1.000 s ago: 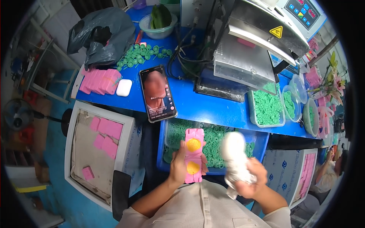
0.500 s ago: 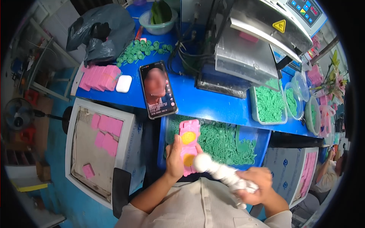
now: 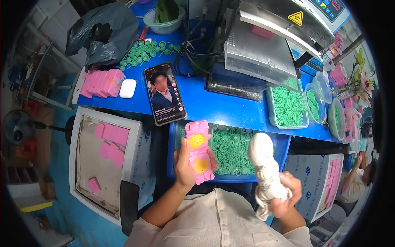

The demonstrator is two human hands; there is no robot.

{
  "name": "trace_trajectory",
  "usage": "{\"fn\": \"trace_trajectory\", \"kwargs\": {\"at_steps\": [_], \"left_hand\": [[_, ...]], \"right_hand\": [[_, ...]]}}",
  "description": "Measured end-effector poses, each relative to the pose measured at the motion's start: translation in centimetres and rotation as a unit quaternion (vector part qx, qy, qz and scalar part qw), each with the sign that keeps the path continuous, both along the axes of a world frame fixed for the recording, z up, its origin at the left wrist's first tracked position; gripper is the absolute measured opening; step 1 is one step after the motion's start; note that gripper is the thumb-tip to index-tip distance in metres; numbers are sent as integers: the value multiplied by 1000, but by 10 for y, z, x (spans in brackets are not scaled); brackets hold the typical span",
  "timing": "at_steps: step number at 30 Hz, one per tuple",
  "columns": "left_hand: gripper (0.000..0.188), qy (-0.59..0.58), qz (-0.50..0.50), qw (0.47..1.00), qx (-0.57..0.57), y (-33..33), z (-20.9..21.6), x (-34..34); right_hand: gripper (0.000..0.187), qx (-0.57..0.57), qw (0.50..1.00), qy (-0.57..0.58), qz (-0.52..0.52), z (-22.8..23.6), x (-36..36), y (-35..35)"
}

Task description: Assembling decorative pink soap blocks by adding green decorative components using a brush and a white tube of adhesive/sealant.

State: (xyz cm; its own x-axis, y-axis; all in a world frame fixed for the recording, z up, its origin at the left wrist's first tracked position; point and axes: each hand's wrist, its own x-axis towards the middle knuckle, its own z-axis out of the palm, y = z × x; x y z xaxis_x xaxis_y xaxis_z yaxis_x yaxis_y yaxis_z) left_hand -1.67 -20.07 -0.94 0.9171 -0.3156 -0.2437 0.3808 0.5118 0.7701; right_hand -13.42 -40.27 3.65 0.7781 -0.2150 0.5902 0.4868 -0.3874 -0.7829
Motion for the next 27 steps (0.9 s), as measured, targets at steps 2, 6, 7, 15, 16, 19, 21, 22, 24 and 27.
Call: {"fn": "trace_trajectory", "kwargs": {"at_steps": [2, 6, 7, 15, 16, 19, 21, 22, 24, 27], "left_hand": [[70, 0, -4, 1000, 16, 1, -1, 0], [74, -43, -15, 996, 70, 4, -3, 0], [74, -23, -14, 998, 62, 6, -3, -2], [72, 39, -35, 998, -45, 6, -2, 1], [72, 49, -41, 996, -55, 5, -3, 0], [71, 65, -49, 995, -60, 2, -4, -3], [70, 72, -49, 995, -53, -2, -7, -7], [69, 75, -52, 995, -46, -3, -9, -9], [66, 65, -83, 993, -45, 1, -20, -16], [57, 69, -80, 993, -58, -4, -12, -21]], "right_hand": [[47, -110, 983, 88, 116, 2, 7, -1], [40, -204, 954, 191, 109, -1, 11, -4], [39, -175, 965, 181, 76, -4, 6, -11], [37, -232, 882, 365, -189, -29, -24, -64], [37, -252, 854, 399, -219, -37, -27, -68], [42, -309, 807, 448, -227, -44, -29, -68], [49, -418, 809, 358, -206, -34, -15, -47], [54, -384, 846, 338, -146, -25, -7, -34], [57, -310, 914, 263, -2, -13, 7, -3], [48, -328, 919, 172, 135, -4, 23, 34]]}}
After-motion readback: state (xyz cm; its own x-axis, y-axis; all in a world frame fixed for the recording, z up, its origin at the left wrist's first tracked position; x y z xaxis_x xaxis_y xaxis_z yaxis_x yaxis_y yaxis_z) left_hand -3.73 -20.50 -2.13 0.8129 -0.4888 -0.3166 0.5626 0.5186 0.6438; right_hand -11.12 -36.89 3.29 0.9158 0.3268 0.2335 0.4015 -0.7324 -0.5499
